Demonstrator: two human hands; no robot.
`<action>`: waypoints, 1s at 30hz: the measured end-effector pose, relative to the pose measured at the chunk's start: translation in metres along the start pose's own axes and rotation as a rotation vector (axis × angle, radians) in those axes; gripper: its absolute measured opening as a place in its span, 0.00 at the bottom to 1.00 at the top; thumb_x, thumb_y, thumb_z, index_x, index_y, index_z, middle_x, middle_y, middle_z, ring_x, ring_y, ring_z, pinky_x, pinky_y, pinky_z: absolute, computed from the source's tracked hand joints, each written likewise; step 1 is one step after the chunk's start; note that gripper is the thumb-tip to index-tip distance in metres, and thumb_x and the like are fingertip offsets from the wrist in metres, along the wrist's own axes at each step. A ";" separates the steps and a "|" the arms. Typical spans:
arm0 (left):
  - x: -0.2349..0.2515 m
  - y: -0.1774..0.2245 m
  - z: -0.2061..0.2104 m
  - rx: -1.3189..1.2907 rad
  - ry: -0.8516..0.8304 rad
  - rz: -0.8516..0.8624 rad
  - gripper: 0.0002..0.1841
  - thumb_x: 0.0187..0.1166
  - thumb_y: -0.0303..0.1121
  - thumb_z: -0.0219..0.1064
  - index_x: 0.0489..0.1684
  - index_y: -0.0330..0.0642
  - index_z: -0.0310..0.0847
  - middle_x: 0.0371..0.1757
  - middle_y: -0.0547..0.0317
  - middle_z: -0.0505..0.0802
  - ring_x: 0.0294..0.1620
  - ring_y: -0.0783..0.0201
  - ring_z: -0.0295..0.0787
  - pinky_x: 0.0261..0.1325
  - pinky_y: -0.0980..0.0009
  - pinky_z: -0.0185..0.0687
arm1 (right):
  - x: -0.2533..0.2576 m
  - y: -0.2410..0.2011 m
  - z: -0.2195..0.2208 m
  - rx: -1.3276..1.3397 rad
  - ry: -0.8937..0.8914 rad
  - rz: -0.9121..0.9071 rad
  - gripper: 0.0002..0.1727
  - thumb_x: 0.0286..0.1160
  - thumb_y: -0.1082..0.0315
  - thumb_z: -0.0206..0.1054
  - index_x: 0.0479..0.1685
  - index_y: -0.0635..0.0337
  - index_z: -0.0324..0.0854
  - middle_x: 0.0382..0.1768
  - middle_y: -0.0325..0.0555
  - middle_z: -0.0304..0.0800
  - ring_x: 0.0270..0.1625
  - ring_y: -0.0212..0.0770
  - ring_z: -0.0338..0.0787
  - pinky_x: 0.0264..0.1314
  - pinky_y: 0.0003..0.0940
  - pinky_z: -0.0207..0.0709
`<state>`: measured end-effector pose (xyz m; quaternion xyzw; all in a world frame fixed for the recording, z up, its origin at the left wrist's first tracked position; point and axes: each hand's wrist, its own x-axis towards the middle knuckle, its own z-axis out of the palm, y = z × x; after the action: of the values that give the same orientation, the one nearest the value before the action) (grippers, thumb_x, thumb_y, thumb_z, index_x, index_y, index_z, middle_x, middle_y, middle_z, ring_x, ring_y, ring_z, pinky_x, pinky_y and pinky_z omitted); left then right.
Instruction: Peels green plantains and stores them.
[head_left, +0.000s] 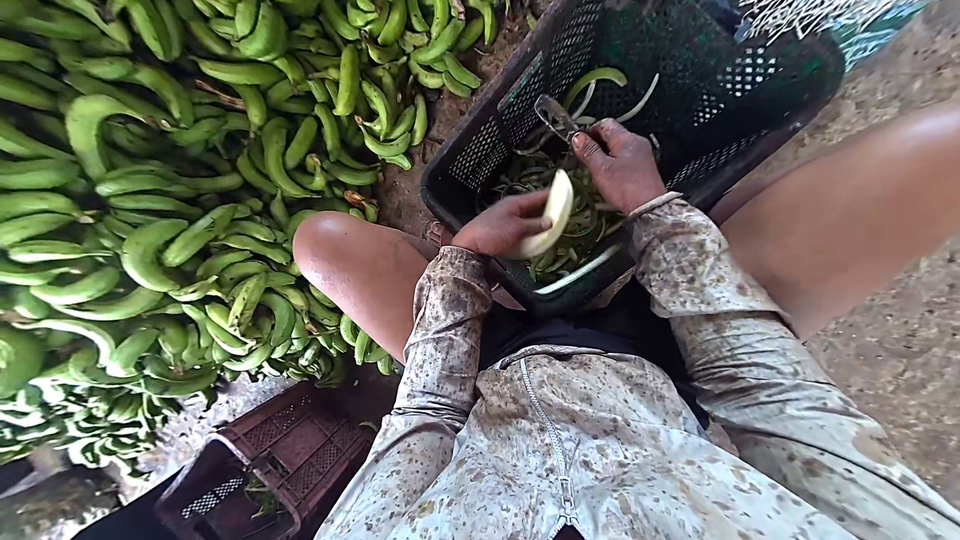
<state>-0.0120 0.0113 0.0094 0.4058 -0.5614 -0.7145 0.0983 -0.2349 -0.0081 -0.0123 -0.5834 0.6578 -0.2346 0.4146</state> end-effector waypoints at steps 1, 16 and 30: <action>0.002 -0.002 -0.002 -0.161 0.150 0.042 0.23 0.88 0.27 0.56 0.82 0.35 0.68 0.65 0.47 0.89 0.57 0.62 0.90 0.64 0.62 0.87 | -0.004 -0.002 -0.001 0.008 0.032 -0.035 0.25 0.90 0.48 0.58 0.65 0.62 0.82 0.55 0.55 0.91 0.58 0.44 0.90 0.68 0.46 0.78; 0.006 0.023 0.000 -0.839 0.634 0.170 0.17 0.96 0.38 0.43 0.58 0.37 0.74 0.43 0.52 0.90 0.45 0.60 0.90 0.54 0.59 0.88 | -0.024 -0.011 0.029 0.055 -0.035 -0.370 0.26 0.88 0.50 0.60 0.64 0.66 0.82 0.58 0.57 0.90 0.58 0.45 0.90 0.67 0.43 0.81; -0.015 0.011 -0.029 -1.166 0.615 0.173 0.26 0.95 0.53 0.37 0.52 0.42 0.74 0.32 0.52 0.85 0.24 0.61 0.83 0.28 0.67 0.85 | -0.050 -0.002 0.021 -0.053 -0.094 -0.510 0.27 0.80 0.49 0.70 0.60 0.66 0.85 0.56 0.58 0.91 0.60 0.51 0.91 0.68 0.52 0.82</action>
<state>0.0144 -0.0051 0.0250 0.4251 -0.0598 -0.7422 0.5146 -0.2180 0.0434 -0.0085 -0.7512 0.4754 -0.2869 0.3569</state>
